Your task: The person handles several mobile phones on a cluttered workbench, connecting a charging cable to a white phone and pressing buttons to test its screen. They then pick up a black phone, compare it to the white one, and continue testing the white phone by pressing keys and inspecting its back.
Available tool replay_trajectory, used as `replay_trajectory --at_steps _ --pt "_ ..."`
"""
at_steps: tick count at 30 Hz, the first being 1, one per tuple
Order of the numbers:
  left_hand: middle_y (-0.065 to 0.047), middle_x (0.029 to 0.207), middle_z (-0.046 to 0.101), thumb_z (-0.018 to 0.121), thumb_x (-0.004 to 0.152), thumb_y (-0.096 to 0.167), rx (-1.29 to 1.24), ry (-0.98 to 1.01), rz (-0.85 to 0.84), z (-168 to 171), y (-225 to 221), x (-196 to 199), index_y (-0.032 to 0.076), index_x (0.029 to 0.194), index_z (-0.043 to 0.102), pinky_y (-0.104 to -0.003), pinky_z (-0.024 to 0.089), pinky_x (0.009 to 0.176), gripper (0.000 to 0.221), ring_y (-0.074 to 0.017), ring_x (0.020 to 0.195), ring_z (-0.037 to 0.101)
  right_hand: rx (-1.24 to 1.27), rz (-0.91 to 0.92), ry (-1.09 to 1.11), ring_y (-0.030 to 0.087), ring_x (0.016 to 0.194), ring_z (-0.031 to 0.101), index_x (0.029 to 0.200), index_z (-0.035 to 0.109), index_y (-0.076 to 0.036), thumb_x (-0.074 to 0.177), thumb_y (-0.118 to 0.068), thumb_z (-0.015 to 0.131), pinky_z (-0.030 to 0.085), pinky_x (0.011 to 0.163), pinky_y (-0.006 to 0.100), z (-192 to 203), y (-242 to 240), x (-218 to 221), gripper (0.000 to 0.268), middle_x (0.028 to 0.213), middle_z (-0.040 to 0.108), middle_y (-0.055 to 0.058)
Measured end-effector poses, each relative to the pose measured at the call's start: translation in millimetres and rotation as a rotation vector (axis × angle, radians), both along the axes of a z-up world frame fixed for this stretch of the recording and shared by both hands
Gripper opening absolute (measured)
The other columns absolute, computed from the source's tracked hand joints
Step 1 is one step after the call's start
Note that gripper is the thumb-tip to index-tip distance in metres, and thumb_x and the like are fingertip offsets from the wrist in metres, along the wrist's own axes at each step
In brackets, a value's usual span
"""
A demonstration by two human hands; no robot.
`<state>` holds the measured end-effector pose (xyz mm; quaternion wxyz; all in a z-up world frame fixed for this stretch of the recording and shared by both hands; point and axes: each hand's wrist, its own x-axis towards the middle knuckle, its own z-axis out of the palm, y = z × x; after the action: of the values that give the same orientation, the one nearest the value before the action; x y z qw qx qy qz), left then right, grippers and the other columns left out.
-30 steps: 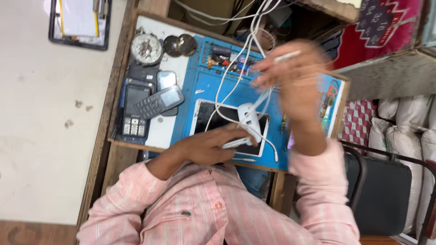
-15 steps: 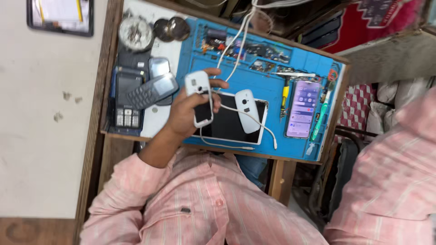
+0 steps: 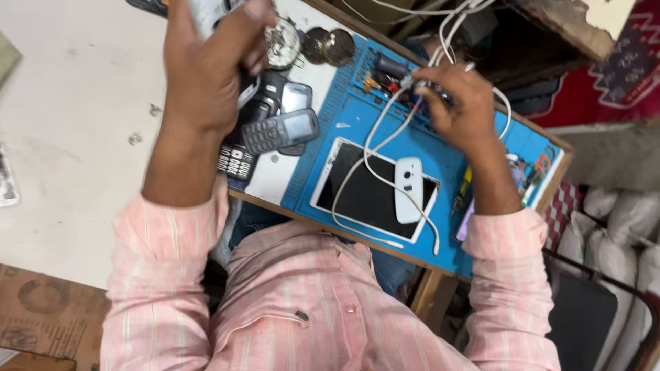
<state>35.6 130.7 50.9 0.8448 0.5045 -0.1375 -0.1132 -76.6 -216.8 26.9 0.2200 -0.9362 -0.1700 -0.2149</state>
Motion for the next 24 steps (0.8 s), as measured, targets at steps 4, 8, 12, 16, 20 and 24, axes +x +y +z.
replay_trajectory --at_steps 4,8,12,16,20,24 --pt "-0.003 0.100 0.064 0.079 0.105 0.007 0.180 -0.380 -0.163 5.0 -37.8 8.0 0.004 0.121 0.060 -0.022 0.051 0.072 0.025 -0.0066 0.086 0.062 0.245 0.080 0.013 0.019 0.100 0.078 0.137 0.055 -0.007 0.110 -0.007 0.075 0.062 0.086 0.028 23.8 44.5 12.0 0.034 0.112 0.076 0.010" --pt "-0.001 0.109 0.063 0.086 0.095 0.007 0.190 -0.415 -0.268 -12.1 -52.8 0.2 0.008 0.137 0.055 -0.021 0.045 0.068 0.052 -0.0036 0.086 0.054 0.210 0.169 0.066 0.020 0.107 0.079 0.150 0.038 -0.008 0.112 -0.005 0.076 0.063 0.091 0.029 38.0 66.1 29.2 0.054 0.120 0.075 0.013" --pt "-0.001 0.108 0.064 0.085 0.103 0.004 0.175 -0.494 -0.183 -28.0 -46.7 2.8 0.008 0.140 0.054 -0.020 0.051 0.078 0.049 -0.0040 0.095 0.060 0.104 0.268 0.111 0.024 0.105 0.077 0.156 0.029 -0.005 0.106 -0.006 0.077 0.061 0.091 0.032 22.3 80.8 42.3 0.069 0.134 0.067 0.020" --pt "-0.002 0.116 0.061 0.081 0.097 0.002 0.183 -0.379 -0.166 -45.7 -21.5 13.3 0.005 0.133 0.053 -0.022 0.056 0.084 0.046 -0.0063 0.098 0.065 0.072 0.295 0.116 0.027 0.106 0.076 0.160 0.029 -0.007 0.102 -0.009 0.082 0.061 0.091 0.036 26.3 113.8 62.2 0.078 0.124 0.073 0.012" --pt "-0.001 0.106 0.064 0.078 0.095 0.000 0.181 -0.266 -0.108 -64.5 -5.6 17.5 0.004 0.137 0.050 -0.024 0.055 0.086 0.050 -0.0072 0.096 0.065 0.105 0.410 0.414 0.032 0.101 0.075 0.152 0.044 -0.003 0.090 -0.017 0.085 0.057 0.083 0.041 72.3 144.5 103.0 0.075 0.112 0.075 0.014" --pt "-0.001 0.093 0.063 0.073 0.098 -0.002 0.130 -0.091 -0.178 -79.7 -3.8 12.5 0.003 0.132 0.056 -0.025 0.053 0.087 0.038 -0.0079 0.091 0.061 0.005 0.521 0.395 0.031 0.099 0.075 0.133 0.061 -0.003 0.087 -0.022 0.086 0.059 0.089 0.040 100.9 142.8 185.5 0.056 0.112 0.074 0.015"
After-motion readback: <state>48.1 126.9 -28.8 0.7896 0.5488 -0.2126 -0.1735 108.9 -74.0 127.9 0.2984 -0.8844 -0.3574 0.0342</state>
